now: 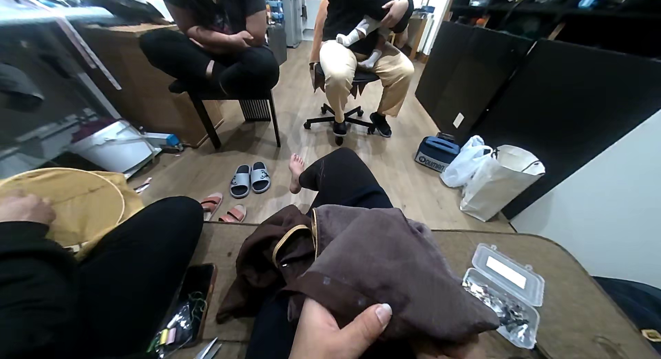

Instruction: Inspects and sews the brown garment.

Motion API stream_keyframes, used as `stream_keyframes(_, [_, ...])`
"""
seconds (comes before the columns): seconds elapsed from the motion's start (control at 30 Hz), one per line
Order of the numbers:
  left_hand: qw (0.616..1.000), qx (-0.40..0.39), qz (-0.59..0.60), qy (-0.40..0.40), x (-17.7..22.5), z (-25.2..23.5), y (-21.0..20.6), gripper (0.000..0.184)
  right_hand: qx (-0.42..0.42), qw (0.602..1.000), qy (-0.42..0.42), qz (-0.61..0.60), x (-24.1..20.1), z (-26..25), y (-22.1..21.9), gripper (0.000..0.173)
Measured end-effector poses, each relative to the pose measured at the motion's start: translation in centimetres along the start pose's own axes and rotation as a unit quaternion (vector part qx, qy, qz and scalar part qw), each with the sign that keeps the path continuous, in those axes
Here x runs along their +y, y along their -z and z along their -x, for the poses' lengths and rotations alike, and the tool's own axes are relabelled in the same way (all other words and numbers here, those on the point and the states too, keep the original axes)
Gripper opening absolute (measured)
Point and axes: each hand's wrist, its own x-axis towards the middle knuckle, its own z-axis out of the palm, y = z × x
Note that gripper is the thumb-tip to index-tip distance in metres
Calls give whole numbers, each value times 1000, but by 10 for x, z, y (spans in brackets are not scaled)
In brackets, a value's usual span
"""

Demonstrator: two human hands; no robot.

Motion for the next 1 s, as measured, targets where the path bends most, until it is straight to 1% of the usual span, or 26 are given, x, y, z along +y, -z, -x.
stream_keyframes(0.1, [1000,-3,7,3,0,1,1,41,2,1000,-6,-1,-1,1,0,49])
stream_keyframes(0.27, [1000,-17,-8,2,3,3,2,48,2,1000,-12,-11,0,0,0,49])
stream_keyframes(0.4, [1000,-13,-12,0,1,1,2,46,-3,999,-31,-21,-4,0,1,48])
stream_keyframes(0.47, [1000,-12,-18,-1,1,0,1,45,-31,998,-34,-49,-4,-1,3,44])
stream_keyframes(0.53, [1000,-6,-13,-1,0,-1,2,44,-56,995,-32,-70,-5,-3,5,35])
stream_keyframes(0.57, [1000,5,-8,-2,0,-2,3,45,-51,996,-26,-70,-6,-4,6,34])
stream_keyframes(0.6, [1000,23,-6,-4,1,-2,3,46,-32,998,-10,-53,-8,-4,7,36])
stream_keyframes(0.63, [999,43,-2,-5,1,-4,3,48,-9,999,26,-27,-8,-6,10,38])
stream_keyframes(0.67, [998,57,-1,-9,2,-5,4,50,16,996,83,5,-5,-9,15,40])
stream_keyframes(0.73, [998,62,0,-19,2,-6,4,49,55,971,220,71,-3,-18,29,41])
stream_keyframes(0.77, [998,53,-16,-25,2,-5,4,47,51,955,270,114,-8,-21,34,41])
stream_keyframes(0.8, [998,37,-44,-27,2,-4,4,46,31,939,295,173,-15,-22,36,36])
stream_keyframes(0.83, [997,18,-73,-31,2,-2,4,45,-10,923,293,248,-24,-21,35,27])
stream_keyframes(0.87, [994,1,-103,-36,1,1,2,44,-59,912,274,301,-29,-20,31,18])
stream_keyframes(0.9, [991,-13,-129,-42,1,4,1,42,-102,905,248,332,-31,-19,26,14])
stream_keyframes(0.93, [987,-21,-148,-50,1,6,1,39,-137,900,223,348,-32,-20,22,12])
stream_keyframes(1.0, [984,-27,-166,-64,1,6,1,36,-169,900,201,348,-30,-25,20,13])
